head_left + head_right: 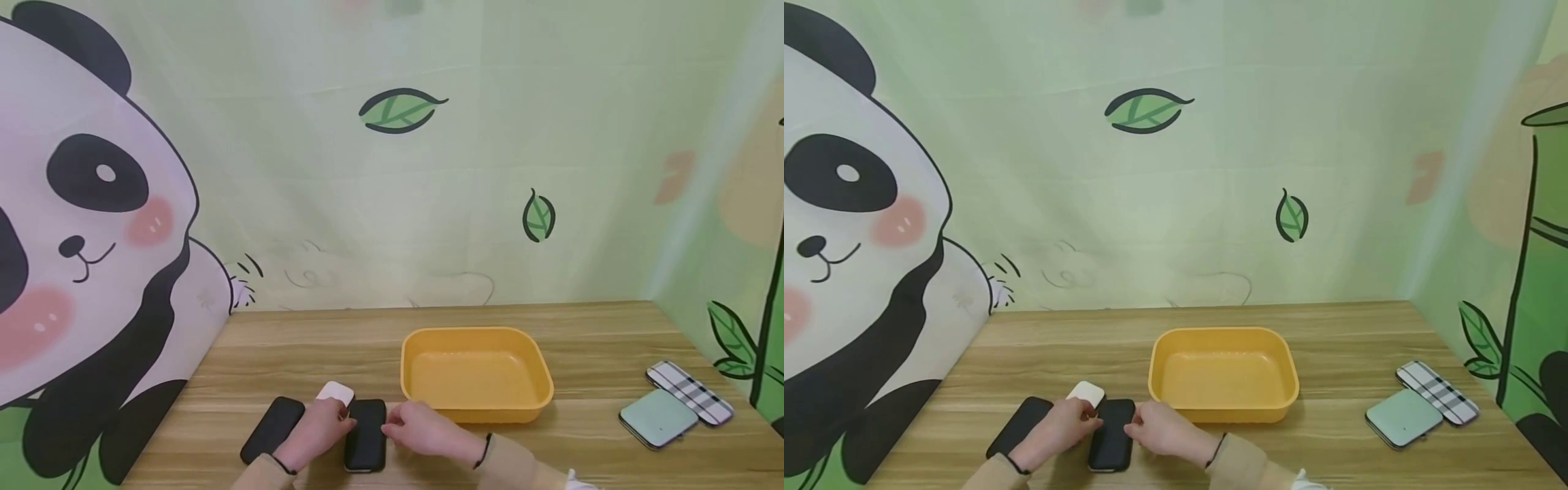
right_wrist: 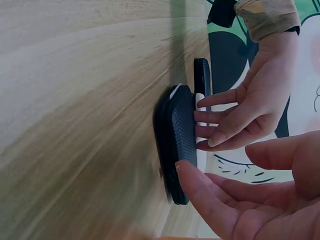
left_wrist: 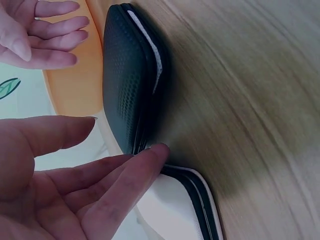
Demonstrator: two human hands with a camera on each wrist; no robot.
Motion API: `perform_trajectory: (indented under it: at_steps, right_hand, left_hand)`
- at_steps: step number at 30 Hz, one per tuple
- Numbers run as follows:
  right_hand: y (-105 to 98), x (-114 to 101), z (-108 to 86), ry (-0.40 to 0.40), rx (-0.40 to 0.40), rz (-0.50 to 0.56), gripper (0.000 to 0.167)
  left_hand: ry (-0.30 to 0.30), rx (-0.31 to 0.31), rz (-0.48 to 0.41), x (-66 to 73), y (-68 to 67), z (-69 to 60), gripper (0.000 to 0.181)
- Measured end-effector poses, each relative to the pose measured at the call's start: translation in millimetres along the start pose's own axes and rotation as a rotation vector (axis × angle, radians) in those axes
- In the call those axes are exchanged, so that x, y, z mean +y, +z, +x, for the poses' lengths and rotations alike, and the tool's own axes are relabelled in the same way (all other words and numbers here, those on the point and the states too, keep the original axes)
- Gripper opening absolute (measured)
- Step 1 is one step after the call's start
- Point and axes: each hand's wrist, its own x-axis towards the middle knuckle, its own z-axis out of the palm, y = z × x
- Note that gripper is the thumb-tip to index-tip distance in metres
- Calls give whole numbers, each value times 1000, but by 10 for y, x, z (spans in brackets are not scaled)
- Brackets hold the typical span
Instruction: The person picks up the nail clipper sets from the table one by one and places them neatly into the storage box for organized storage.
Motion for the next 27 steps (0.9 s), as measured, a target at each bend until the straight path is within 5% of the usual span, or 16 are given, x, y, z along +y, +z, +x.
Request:
perform_trajectory:
  at_steps: [9,27]
  right_hand:
    - [103,19,3,85,18,16,18]
    - [223,59,79,192,0,133,22]
  left_hand:
    - [37,64,39,77,32,-5,35]
    - [-93,6,27,104,117,21,22]
